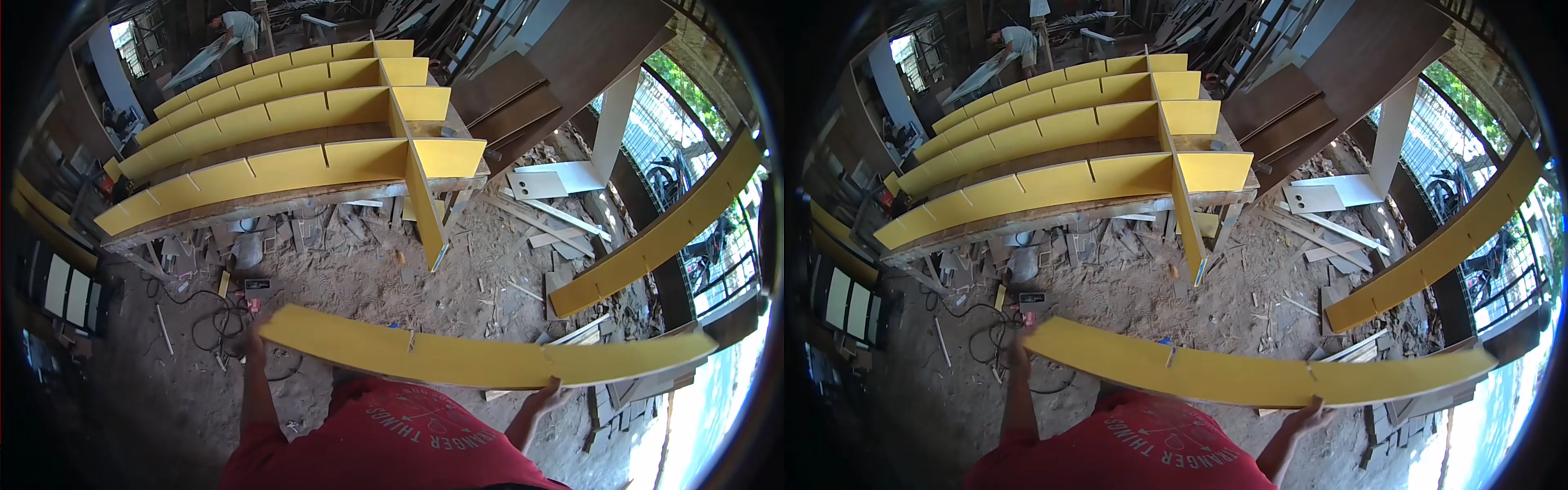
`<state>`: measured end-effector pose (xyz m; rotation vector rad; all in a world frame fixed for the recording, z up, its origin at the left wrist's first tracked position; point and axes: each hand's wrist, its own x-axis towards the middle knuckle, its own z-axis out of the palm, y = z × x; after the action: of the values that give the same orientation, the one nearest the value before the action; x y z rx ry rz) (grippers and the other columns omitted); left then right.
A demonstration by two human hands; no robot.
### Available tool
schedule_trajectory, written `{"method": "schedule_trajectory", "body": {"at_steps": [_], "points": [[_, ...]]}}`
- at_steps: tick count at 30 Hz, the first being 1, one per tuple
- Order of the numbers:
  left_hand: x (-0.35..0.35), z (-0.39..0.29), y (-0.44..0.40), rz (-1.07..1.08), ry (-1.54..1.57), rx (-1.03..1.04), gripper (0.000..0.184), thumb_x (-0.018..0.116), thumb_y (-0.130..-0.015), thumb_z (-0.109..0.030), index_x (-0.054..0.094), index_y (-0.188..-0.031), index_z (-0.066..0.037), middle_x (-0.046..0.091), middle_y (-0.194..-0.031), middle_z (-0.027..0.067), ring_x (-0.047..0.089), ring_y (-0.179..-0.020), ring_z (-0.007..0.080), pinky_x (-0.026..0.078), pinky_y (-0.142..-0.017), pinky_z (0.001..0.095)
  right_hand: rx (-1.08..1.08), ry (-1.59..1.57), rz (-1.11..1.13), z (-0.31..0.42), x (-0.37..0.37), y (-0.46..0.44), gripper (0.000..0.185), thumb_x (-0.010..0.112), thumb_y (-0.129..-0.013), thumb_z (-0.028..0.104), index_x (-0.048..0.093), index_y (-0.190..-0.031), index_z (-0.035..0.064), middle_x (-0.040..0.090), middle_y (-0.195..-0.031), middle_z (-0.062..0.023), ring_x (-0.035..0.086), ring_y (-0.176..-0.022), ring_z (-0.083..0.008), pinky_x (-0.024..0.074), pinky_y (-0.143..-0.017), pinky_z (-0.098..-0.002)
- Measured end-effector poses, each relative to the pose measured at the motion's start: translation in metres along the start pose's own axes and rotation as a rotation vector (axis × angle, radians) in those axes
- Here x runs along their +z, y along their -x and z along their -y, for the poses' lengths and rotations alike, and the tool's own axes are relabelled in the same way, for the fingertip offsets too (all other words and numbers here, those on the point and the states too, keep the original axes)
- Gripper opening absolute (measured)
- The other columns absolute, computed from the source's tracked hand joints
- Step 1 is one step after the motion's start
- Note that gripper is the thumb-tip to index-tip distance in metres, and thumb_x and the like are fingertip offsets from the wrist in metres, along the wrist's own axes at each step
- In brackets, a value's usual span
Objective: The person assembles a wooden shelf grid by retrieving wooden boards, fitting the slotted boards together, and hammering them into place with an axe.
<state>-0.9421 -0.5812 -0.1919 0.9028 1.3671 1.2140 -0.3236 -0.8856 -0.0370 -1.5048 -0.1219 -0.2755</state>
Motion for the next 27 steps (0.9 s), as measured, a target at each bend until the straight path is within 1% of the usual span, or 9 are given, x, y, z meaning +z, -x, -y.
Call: {"method": "schedule_trajectory", "body": {"at_steps": [2, 4, 6, 9, 11, 14, 20, 23, 27], "points": [[-0.017, 0.047, 0.009, -0.024, 0.034, -0.207, 0.037, 0.066, -0.099, -0.037, 0.076, -0.12, -0.008, 0.067, -0.097, -0.0005, 0.064, -0.086, 0.0132, 0.049, -0.069, 0.0346, -0.052, -0.037, 0.034, 0.02, 0.023, -0.009, 0.042, 0.07, -0.093, 0.019, 0.06, -0.127, -0.004, 0.064, -0.118, -0.0128, 0.063, -0.103, -0.0221, 0.0523, -0.088, -0.0362], [-0.044, 0.113, 0.001, 0.026, 0.022, -0.379, 0.043, 0.07, -0.099, -0.037, 0.074, -0.128, -0.006, 0.073, -0.115, 0.0027, 0.068, -0.091, 0.0149, 0.049, -0.063, 0.0335, -0.126, -0.087, 0.09, 0.044, 0.056, -0.008, 0.04, 0.069, -0.093, 0.015, 0.061, -0.127, -0.0026, 0.065, -0.118, -0.0123, 0.063, -0.103, -0.0222, 0.0522, -0.09, -0.0356], [-0.027, 0.111, 0.013, -0.049, -0.024, -0.367, 0.046, 0.074, -0.098, -0.032, 0.071, -0.135, -0.005, 0.075, -0.122, 0.0067, 0.071, -0.097, 0.0169, 0.053, -0.069, 0.033, -0.224, -0.153, 0.163, 0.076, 0.101, -0.002, 0.04, 0.068, -0.092, 0.011, 0.06, -0.129, -0.0022, 0.066, -0.117, -0.0116, 0.064, -0.104, -0.0217, 0.0523, -0.092, -0.035], [-0.034, 0.099, -0.006, 0.097, -0.109, -0.475, 0.045, 0.076, -0.098, -0.024, 0.069, -0.137, -0.002, 0.075, -0.121, 0.0078, 0.072, -0.102, 0.0194, 0.058, -0.084, 0.0338, -0.177, -0.285, 0.285, 0.126, 0.18, 0.023, 0.043, 0.065, -0.089, 0.005, 0.059, -0.131, -0.0027, 0.067, -0.114, -0.0098, 0.065, -0.103, -0.02, 0.0518, -0.092, -0.0332], [-0.045, 0.105, -0.031, 0.165, -0.054, -0.481, 0.042, 0.074, -0.099, -0.02, 0.069, -0.137, -0.001, 0.075, -0.121, 0.0082, 0.073, -0.104, 0.0201, 0.058, -0.09, 0.0348, -0.296, -0.317, 0.337, 0.149, 0.237, 0.039, 0.046, 0.063, -0.087, 0.002, 0.059, -0.133, -0.0035, 0.068, -0.113, -0.0094, 0.066, -0.101, -0.0185, 0.0517, -0.091, -0.0318], [-0.055, 0.087, -0.053, 0.124, -0.125, -0.488, 0.038, 0.073, -0.1, -0.016, 0.071, -0.133, 0.001, 0.074, -0.122, 0.009, 0.073, -0.104, 0.0216, 0.058, -0.089, 0.0345, -0.328, -0.379, 0.454, 0.191, 0.322, 0.082, 0.049, 0.063, -0.085, 0.001, 0.058, -0.134, -0.0046, 0.068, -0.114, -0.0098, 0.065, -0.101, -0.0177, 0.0514, -0.09, -0.0307], [-0.093, 0.098, -0.05, -0.247, 0.126, -0.504, 0.037, 0.069, -0.097, -0.021, 0.073, -0.127, 0.0, 0.076, -0.119, 0.0092, 0.073, -0.105, 0.0239, 0.056, -0.096, 0.0383, -0.275, -0.519, 0.706, 0.242, 0.459, 0.163, 0.046, 0.061, -0.084, -0.002, 0.062, -0.129, -0.0072, 0.067, -0.107, -0.0055, 0.064, -0.092, -0.013, 0.0504, -0.084, -0.0261], [-0.098, 0.1, -0.013, -0.336, 0.463, -0.339, 0.04, 0.066, -0.096, -0.027, 0.073, -0.127, -0.003, 0.076, -0.118, 0.0084, 0.073, -0.107, 0.0238, 0.055, -0.098, 0.0407, -0.239, -0.609, 0.813, 0.261, 0.515, 0.204, 0.043, 0.059, -0.087, -0.006, 0.062, -0.13, -0.0063, 0.069, -0.096, -0.0029, 0.062, -0.08, -0.0059, 0.0478, -0.07, -0.0206], [-0.101, 0.097, 0.019, -0.506, 0.697, -0.216, 0.035, 0.063, -0.103, -0.035, 0.073, -0.123, -0.008, 0.076, -0.116, 0.0047, 0.071, -0.111, 0.021, 0.054, -0.099, 0.0392, -0.197, -0.568, 0.955, 0.251, 0.588, 0.243, 0.047, 0.058, -0.086, -0.006, 0.062, -0.133, -0.0062, 0.069, -0.091, -0.0006, 0.059, -0.075, -0.004, 0.0459, -0.066, -0.0211]]}}
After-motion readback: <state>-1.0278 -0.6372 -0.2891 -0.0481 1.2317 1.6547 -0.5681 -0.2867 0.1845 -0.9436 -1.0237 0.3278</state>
